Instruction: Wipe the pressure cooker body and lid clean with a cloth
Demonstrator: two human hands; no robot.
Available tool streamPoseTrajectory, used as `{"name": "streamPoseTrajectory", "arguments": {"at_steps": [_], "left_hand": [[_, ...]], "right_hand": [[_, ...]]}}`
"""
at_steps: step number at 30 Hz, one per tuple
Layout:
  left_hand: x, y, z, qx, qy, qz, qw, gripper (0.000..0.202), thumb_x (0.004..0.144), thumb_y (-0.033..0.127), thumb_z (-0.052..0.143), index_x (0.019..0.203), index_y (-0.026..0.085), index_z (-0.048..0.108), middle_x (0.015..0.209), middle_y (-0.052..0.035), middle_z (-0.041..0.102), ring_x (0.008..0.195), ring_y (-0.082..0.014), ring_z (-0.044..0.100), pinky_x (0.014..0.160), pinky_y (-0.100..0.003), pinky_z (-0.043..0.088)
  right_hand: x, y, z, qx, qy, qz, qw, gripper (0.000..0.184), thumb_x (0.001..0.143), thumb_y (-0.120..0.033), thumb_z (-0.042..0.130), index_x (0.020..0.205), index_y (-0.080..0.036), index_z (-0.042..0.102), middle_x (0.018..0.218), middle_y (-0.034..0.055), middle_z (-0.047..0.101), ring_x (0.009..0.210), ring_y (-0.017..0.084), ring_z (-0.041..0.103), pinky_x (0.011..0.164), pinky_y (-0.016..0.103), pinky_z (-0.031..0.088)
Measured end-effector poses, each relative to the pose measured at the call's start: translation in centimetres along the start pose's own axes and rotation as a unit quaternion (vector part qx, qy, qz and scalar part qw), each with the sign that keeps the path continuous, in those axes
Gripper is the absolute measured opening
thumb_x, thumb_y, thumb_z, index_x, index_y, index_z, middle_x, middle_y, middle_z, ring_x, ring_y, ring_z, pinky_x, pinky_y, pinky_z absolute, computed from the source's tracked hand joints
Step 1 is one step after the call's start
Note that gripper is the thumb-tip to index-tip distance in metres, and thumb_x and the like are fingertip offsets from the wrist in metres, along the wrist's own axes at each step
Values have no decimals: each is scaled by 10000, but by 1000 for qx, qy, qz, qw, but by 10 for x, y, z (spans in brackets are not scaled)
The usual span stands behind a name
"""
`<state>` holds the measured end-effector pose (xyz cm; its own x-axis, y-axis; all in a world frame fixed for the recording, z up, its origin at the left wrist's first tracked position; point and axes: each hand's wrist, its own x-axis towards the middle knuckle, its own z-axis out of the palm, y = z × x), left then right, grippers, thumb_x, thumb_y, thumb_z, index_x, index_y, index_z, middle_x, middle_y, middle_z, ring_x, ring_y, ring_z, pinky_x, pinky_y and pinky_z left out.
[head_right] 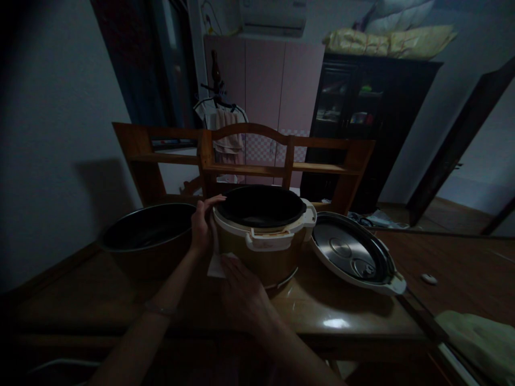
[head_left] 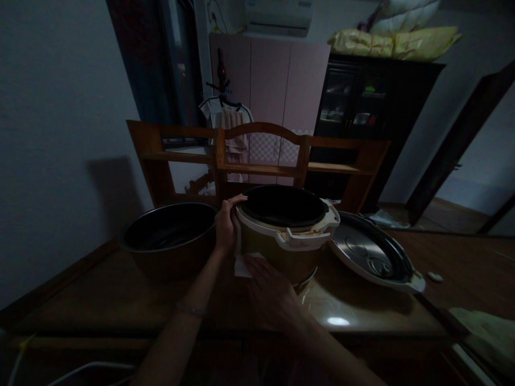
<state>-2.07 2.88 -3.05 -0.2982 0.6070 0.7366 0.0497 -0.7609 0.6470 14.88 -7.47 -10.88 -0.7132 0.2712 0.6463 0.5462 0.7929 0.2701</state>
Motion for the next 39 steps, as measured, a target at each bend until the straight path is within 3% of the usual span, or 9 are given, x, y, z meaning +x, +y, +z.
{"name": "streamPoseTrajectory", "arguments": {"at_steps": [6, 9, 20, 28, 34, 39], "left_hand": [[-1, 4, -1, 8, -2, 5, 1000, 574, 1046, 506, 246, 1035, 226, 746, 1211, -60, 731, 1278, -243, 602, 1170, -415, 370], [-1, 4, 0, 13, 1, 3, 1000, 581, 1042, 519, 247, 1025, 226, 748, 1219, -61, 728, 1281, -247, 600, 1167, -420, 374], [0, 4, -1, 31, -1, 12, 999, 589, 1045, 512, 241, 1019, 219, 751, 1196, -66, 735, 1262, -242, 612, 1160, -412, 381], [2, 4, -3, 36, -8, 18, 999, 585, 1044, 512, 242, 1024, 224, 750, 1193, -65, 734, 1273, -243, 604, 1165, -418, 379], [1, 5, -3, 33, -10, 20, 999, 576, 1043, 514, 255, 1024, 221, 750, 1189, -67, 735, 1262, -239, 613, 1159, -407, 384], [2, 3, -3, 34, 0, 14, 999, 576, 1035, 532, 267, 1023, 225, 754, 1178, -63, 742, 1251, -239, 623, 1158, -410, 391]], "right_hand": [[18, -11, 26, -16, -50, -14, 999, 281, 889, -202, 626, 1010, 16, 755, 1353, 305, 603, 1366, 349, 515, 1220, 448, 348], [21, -13, 31, -18, -63, -19, 998, 282, 870, -235, 655, 967, 3, 773, 1323, 302, 625, 1331, 356, 546, 1227, 452, 323], [-3, -11, 39, -10, -19, -23, 1000, 226, 887, -213, 640, 956, -43, 772, 1298, 261, 659, 1297, 317, 583, 1183, 415, 402], [-23, -8, 24, 30, 21, 7, 999, 219, 929, -163, 580, 1038, -78, 750, 1259, 187, 702, 1265, 261, 617, 1115, 388, 504], [-45, 0, -8, 66, 29, 19, 997, 288, 932, -126, 569, 1180, -81, 708, 1291, 161, 694, 1268, 250, 622, 1090, 386, 538], [-59, 10, -32, 89, 16, 23, 996, 300, 910, -71, 554, 1150, -134, 722, 1300, 145, 692, 1270, 235, 625, 1091, 408, 540]]}}
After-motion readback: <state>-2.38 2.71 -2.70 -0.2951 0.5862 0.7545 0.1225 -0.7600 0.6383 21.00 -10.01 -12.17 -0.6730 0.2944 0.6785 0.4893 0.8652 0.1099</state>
